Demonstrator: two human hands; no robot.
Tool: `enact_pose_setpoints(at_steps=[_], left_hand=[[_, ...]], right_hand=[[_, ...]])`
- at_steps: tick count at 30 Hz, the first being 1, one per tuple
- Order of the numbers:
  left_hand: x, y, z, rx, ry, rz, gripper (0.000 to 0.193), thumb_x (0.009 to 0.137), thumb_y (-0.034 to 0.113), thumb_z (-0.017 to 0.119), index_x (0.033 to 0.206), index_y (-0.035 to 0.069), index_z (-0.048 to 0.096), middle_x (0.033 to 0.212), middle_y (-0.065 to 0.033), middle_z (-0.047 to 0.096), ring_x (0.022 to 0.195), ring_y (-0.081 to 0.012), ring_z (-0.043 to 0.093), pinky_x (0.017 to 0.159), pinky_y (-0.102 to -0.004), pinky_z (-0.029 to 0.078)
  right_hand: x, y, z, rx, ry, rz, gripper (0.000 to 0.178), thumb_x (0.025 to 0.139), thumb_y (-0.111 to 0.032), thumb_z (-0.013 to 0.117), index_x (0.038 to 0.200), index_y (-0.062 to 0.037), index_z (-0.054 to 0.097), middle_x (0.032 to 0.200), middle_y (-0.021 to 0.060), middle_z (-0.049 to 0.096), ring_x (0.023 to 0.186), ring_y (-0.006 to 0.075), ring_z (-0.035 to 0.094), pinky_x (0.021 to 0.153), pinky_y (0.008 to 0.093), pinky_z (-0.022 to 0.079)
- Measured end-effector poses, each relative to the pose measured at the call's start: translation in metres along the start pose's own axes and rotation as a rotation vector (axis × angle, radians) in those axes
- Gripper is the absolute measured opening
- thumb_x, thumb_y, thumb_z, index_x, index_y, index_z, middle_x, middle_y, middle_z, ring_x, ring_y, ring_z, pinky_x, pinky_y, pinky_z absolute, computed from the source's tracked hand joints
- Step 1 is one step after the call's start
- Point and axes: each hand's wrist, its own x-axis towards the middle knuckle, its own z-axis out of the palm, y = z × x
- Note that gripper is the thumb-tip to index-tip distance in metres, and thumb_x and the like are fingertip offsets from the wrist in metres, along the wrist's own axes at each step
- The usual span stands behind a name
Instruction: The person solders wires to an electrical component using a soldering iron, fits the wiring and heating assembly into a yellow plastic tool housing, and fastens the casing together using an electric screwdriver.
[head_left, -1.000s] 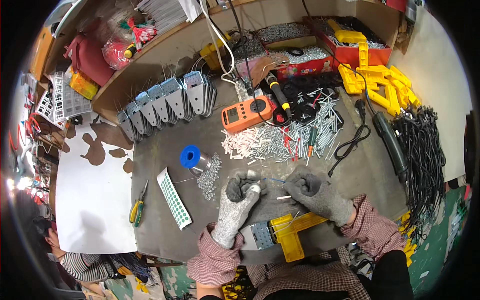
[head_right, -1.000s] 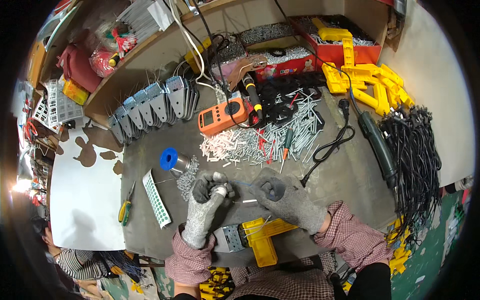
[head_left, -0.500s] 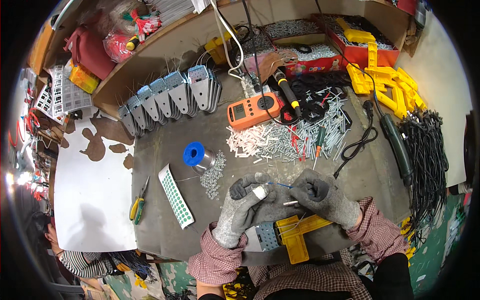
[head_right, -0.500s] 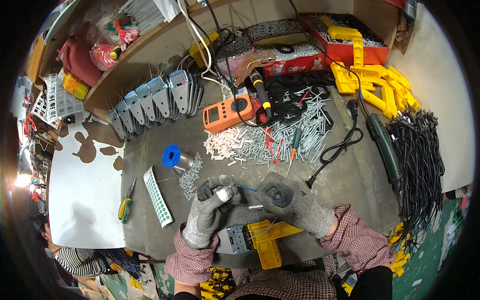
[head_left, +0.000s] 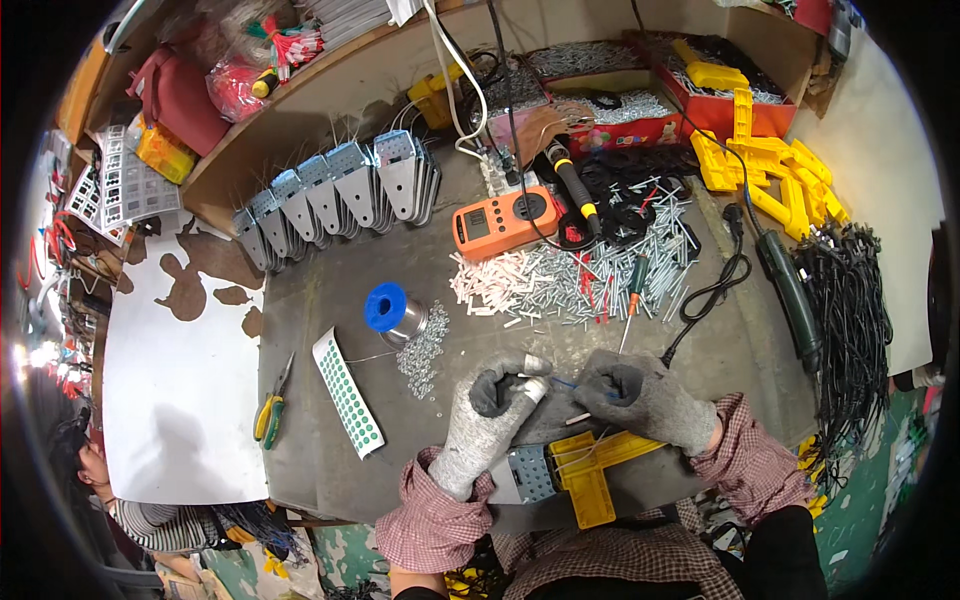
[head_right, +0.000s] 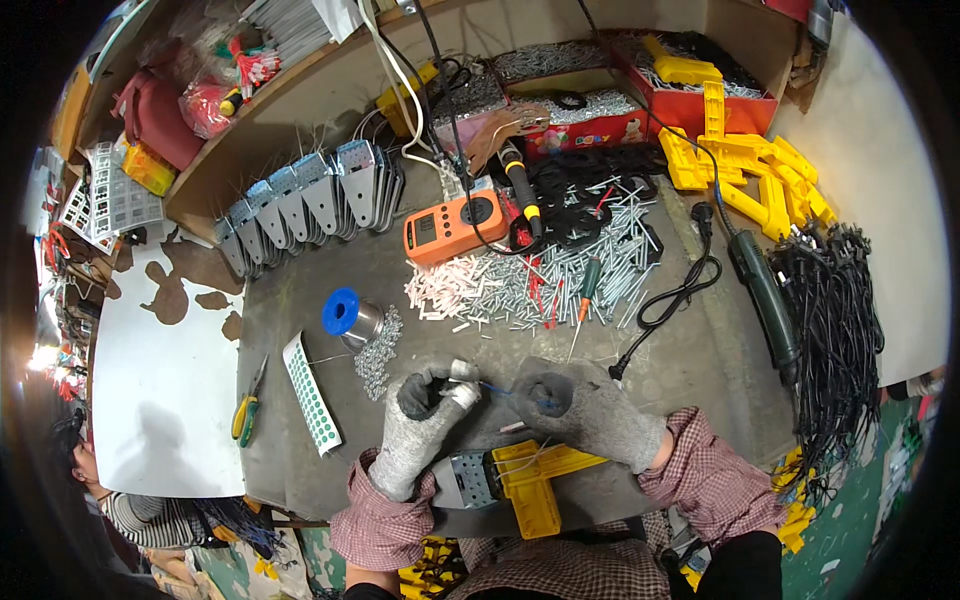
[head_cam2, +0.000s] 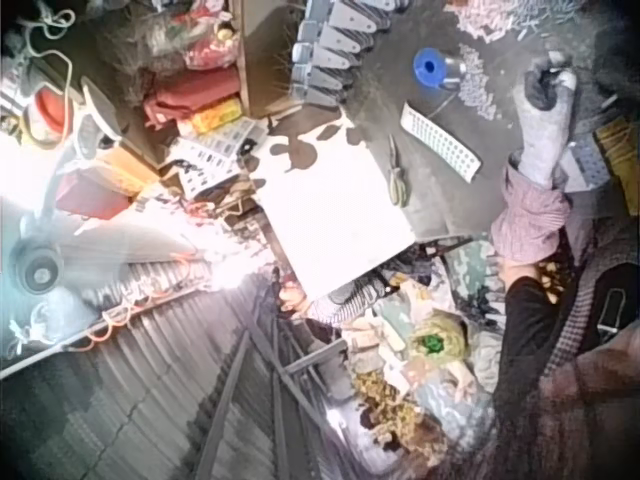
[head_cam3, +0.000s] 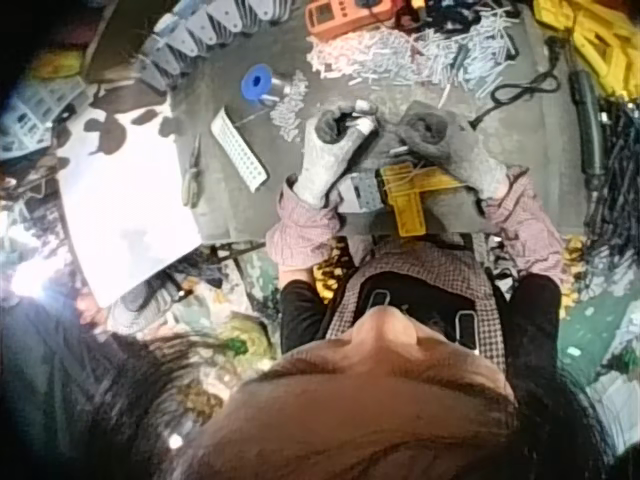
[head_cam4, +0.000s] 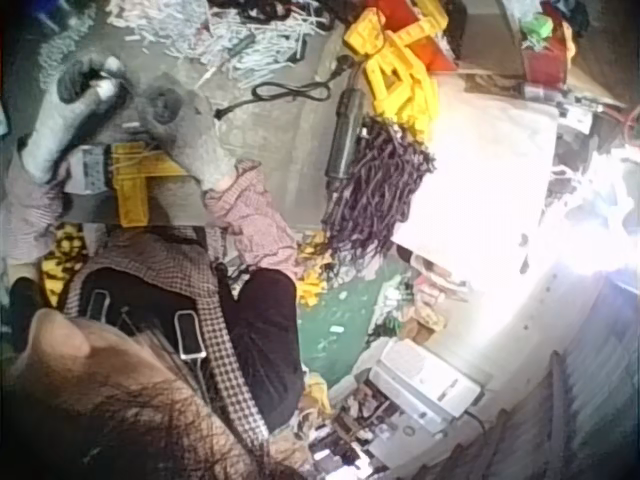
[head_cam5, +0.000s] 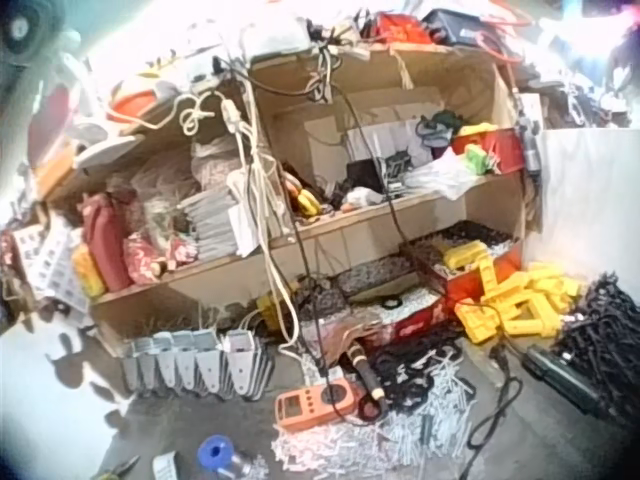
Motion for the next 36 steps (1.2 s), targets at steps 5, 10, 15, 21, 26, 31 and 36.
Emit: enact_pose_setpoints(at_steps=[5,10,15,21,26,31,36], left_hand=[[0.005,-0.002,-0.003,0.371,-0.209,0.152,0.017,0.087,-0.001,0.068,0.104,-0.001,0.067,0.099,-0.0078,0.065,0.095,-0.0157,0.063,0.086,-0.029,0.051],[0.001,-0.002,0.006,0.197,-0.042,0.122,0.017,0.084,-0.003,0.07,0.1,0.0,0.067,0.1,-0.0095,0.066,0.094,-0.0202,0.064,0.087,-0.0319,0.052],[0.001,-0.001,0.013,0.33,-0.078,0.224,0.024,0.085,0.002,0.072,0.107,-0.001,0.063,0.097,-0.0073,0.065,0.089,-0.0126,0.064,0.08,-0.0262,0.052],[0.001,0.002,0.0,0.029,-0.064,-0.2,0.032,0.088,0.005,0.069,0.115,-0.002,0.053,0.105,-0.0079,0.064,0.097,-0.0094,0.06,0.084,-0.0264,0.05],[-0.006,0.016,0.005,-0.385,-0.086,-0.199,0.041,0.096,0.022,0.064,0.128,-0.001,0.051,0.096,-0.0057,0.064,0.087,-0.0098,0.059,0.076,-0.0241,0.05],[-0.006,-0.002,0.002,0.076,-0.226,-0.186,0.032,0.102,0.034,0.051,0.096,0.003,0.058,0.071,0.0011,0.052,0.067,-0.0086,0.048,0.058,-0.0266,0.039],[-0.022,0.001,-0.003,0.517,-0.008,0.09,0.037,0.1,0.034,0.054,0.084,0.001,0.061,0.07,-0.0072,0.057,0.063,-0.0145,0.05,0.058,-0.0324,0.042]], right_hand=[[0.001,-0.016,-0.006,0.005,-0.006,0.015,0.017,0.093,-0.016,0.063,0.104,-0.0028,0.065,0.079,0.0104,0.063,0.071,0.0104,0.058,0.065,0.0302,0.048],[0.004,-0.026,-0.013,0.066,-0.111,0.01,0.038,0.096,-0.005,0.048,0.134,-0.0091,0.049,0.095,0.0199,0.067,0.081,0.0338,0.07,0.07,0.0397,0.054],[0.008,-0.02,0.006,0.006,-0.046,-0.086,0.046,0.091,0.002,0.049,0.136,-0.0081,0.049,0.097,0.0195,0.068,0.084,0.0319,0.071,0.073,0.0383,0.055],[0.004,-0.018,0.005,-0.213,0.023,-0.315,0.037,0.088,-0.014,0.066,0.123,-0.0053,0.059,0.109,0.0159,0.067,0.094,0.0314,0.067,0.081,0.0404,0.054],[0.003,-0.012,0.003,-0.266,0.012,-0.15,0.027,0.09,-0.02,0.067,0.113,-0.006,0.065,0.098,0.0161,0.068,0.079,0.0319,0.068,0.067,0.0382,0.055],[0.004,-0.014,0.011,-0.344,0.049,-0.234,0.025,0.092,-0.024,0.063,0.111,-0.0084,0.067,0.09,0.0152,0.069,0.072,0.0334,0.068,0.063,0.0411,0.055],[0.002,-0.015,-0.001,-0.454,-0.031,-0.269,0.024,0.092,-0.022,0.063,0.111,-0.0084,0.068,0.092,0.0154,0.069,0.077,0.0336,0.068,0.068,0.0407,0.055]])
